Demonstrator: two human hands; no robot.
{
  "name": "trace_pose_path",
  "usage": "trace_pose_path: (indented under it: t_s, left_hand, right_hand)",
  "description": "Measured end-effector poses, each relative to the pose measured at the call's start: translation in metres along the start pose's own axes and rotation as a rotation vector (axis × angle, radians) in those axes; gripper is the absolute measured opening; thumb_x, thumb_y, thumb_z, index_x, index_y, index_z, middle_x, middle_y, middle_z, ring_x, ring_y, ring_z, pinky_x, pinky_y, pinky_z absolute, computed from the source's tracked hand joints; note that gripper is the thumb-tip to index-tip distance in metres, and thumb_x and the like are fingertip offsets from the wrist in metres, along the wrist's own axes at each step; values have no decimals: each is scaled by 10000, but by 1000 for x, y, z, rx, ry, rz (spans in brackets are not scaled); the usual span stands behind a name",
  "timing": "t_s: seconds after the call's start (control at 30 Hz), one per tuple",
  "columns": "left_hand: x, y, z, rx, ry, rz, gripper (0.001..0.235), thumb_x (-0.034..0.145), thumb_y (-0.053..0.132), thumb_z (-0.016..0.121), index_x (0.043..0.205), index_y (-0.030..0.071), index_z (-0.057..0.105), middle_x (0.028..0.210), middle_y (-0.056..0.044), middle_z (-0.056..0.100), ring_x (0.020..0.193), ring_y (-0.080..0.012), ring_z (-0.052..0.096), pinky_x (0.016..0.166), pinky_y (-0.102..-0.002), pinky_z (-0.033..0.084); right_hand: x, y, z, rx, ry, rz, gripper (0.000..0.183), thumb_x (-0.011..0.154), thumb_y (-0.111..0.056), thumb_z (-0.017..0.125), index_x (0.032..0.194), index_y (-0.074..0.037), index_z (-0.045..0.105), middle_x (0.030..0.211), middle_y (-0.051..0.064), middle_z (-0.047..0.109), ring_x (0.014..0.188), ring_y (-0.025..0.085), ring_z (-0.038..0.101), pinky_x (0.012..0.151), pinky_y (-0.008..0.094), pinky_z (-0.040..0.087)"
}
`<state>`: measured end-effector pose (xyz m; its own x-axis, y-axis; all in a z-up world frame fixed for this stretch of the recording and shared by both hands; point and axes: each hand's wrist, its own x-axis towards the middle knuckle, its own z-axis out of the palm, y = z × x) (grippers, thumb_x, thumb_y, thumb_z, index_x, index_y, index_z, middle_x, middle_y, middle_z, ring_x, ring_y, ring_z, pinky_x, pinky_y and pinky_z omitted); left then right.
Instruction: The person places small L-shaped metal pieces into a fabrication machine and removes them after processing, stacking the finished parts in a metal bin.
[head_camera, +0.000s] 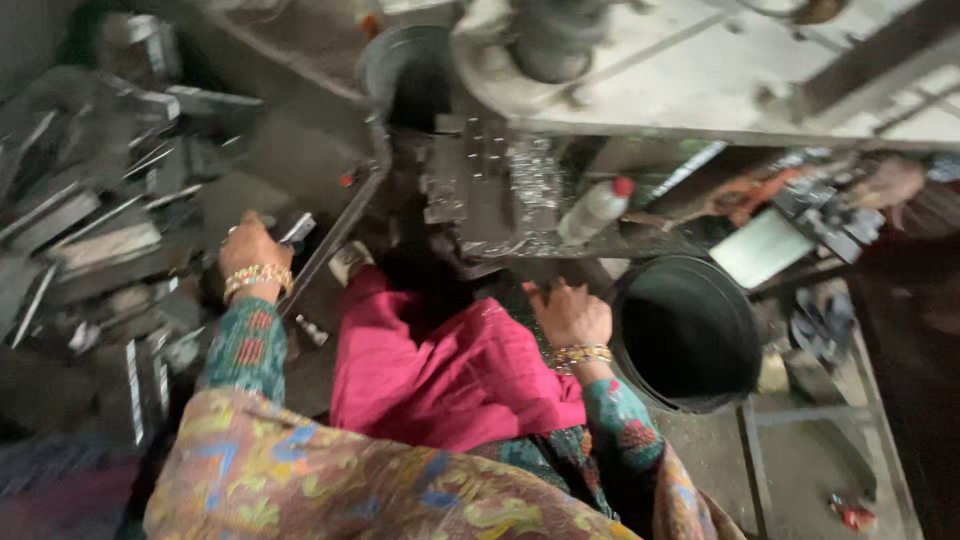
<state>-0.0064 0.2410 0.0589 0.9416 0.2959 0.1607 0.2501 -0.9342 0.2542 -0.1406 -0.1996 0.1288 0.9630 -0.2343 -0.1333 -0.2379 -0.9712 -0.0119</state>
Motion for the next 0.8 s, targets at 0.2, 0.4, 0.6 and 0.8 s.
trace_pose_path:
  t_s: [0.2, 0.4, 0.6, 0.8]
  left_hand:
    - [-9, 182, -2, -217, -186, 372, 255, 820, 285, 738, 966, 78, 765, 993, -219, 721, 954, -427, 680, 831, -546, 534]
    - [-94, 288, 77, 41, 135, 502, 342, 898, 174, 507, 1086, 66, 772, 1321, -92, 679, 1327, -316, 480, 965, -464, 431]
    - [-94, 292, 87, 115, -25, 501, 367, 927, 180, 502, 1143, 50, 768, 1313, -80, 669, 1375, -292, 448, 991, -471, 374]
    - [-73, 303, 61, 132, -80, 507, 318, 950, 174, 514, 1061, 74, 795, 1349, -74, 668, 1393, -294, 450, 1012, -465, 373]
  right_hand:
    - [9, 10, 19, 97, -94, 9, 507, 926, -570, 575, 901, -96, 754, 878, 187, 754, 853, 380, 746, 755, 499, 594]
    - [17, 33, 52, 167, -134, -92, 374, 883, -429, 651, 931, -68, 740, 950, 200, 750, 912, 395, 729, 801, 513, 577]
    - [48, 21, 28, 72, -193, -151, 347, 909, -389, 655, 944, -63, 767, 974, 194, 752, 955, 372, 738, 828, 490, 587]
    - [26, 49, 104, 316, -235, -39, 410, 920, -468, 637, 986, -77, 742, 988, 210, 744, 976, 400, 715, 849, 490, 564]
